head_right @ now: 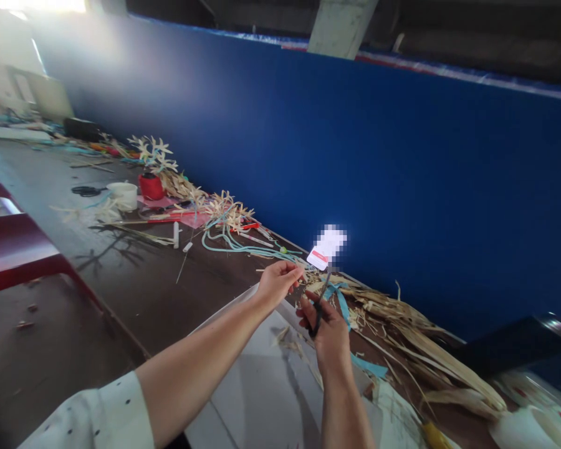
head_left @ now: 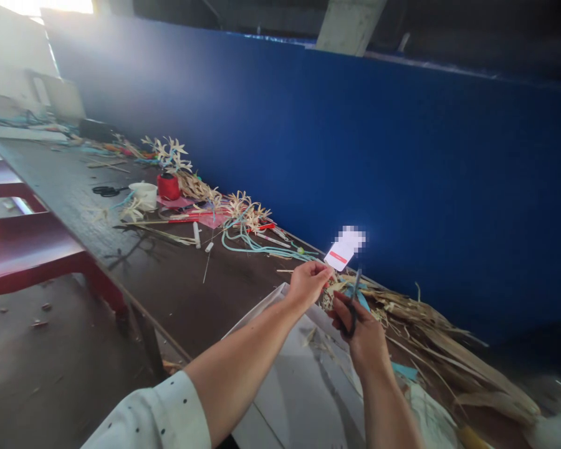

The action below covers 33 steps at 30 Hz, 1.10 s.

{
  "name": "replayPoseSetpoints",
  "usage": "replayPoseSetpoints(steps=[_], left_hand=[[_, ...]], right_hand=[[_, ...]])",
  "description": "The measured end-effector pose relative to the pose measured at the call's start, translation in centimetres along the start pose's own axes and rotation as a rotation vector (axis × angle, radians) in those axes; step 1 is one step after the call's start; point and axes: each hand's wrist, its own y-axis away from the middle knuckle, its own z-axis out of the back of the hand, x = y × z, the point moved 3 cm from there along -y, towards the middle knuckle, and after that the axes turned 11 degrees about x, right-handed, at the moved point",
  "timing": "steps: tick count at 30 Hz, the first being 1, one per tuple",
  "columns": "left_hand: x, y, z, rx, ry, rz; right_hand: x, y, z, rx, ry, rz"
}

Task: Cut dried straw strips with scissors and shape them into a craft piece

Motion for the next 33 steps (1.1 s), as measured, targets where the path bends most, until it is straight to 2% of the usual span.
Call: replayPoseSetpoints(steps=[2,5,10,14,18,33], left_hand=[[0.3,0.1,-0.3,0.052,-0.069,0.001],[0.5,0.4,-0.8,0.151,-0.138,-0.011],[0.4,1.1,-1.4,0.216,-0.259,-0.022],[1.3,0.9,-1.6,0.186,-0.103,0.067],[2.1,0.5,-1.5,0.147,0.085,0.067],[1.8,0.6,-2.1,0.229,0.144,0.098]], right_hand=[[-0.2,-0.3,0.4,-0.069,-0.147,0.048],[-0.3,-0.5,0.7,-0.102,-0.312,0.121],[-0.5,-0.6,0.8,-0.097,-0.341,0.152],[-0.7,-0.7,0.8,-0.103,-0.333,0.144],[-0.9,-0.8,0.5,-0.123,-0.329,0.124],[-0.1,-0.6,0.1,-0.134,-0.533,0.143]])
